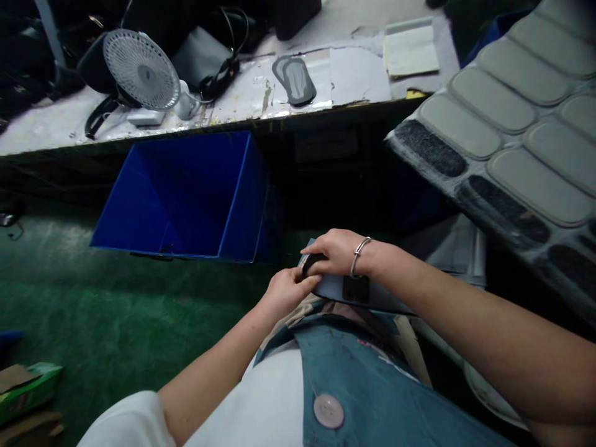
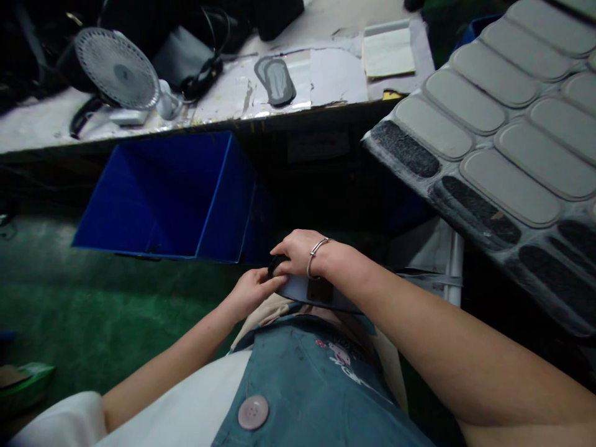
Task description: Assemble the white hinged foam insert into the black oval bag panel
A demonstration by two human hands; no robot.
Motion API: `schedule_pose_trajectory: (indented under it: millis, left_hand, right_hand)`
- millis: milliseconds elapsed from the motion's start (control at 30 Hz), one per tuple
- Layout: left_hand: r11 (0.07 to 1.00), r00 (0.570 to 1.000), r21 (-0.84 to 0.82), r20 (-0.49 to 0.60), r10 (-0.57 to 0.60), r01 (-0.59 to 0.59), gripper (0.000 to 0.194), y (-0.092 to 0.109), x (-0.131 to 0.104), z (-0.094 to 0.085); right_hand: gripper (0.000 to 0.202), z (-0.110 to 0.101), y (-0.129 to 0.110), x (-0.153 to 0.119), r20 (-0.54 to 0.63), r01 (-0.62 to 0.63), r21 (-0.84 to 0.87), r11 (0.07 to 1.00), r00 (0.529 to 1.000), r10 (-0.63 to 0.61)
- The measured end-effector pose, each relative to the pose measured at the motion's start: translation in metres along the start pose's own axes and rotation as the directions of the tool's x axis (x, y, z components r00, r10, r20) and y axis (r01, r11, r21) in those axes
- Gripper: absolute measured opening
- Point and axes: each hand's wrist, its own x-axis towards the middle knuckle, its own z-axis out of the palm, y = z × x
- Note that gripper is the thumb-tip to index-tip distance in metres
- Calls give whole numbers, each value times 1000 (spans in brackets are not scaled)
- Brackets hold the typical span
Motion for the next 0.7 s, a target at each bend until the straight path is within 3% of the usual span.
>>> schedule_pose_trajectory:
  millis: [133, 267, 500, 600, 700]
  left_hand:
    - [998, 999, -58, 4, -39, 39, 46, -5, 2, 2]
    - [999, 999, -36, -26, -30, 29, 48, 2, -1, -3]
    - [999, 994, 27, -103, 37, -34, 47, 12, -8, -3]
    - [999, 997, -32, -71, 9, -11, 48, 9, -8, -4]
    - [989, 999, -145, 24, -31, 35, 50, 3, -5, -6]
  right_hand:
    - [25, -3, -6, 9, 62, 33, -18, 999, 998, -32]
    - [26, 5, -7, 1, -27, 108, -107, 988, 993, -111]
    - [23, 22, 3, -11, -219, 230, -165, 959, 940, -263]
    - [23, 22, 4, -10, -236, 241, -183, 953, 930, -280]
    - [25, 17, -2, -12, -206, 204, -115, 972, 952, -225]
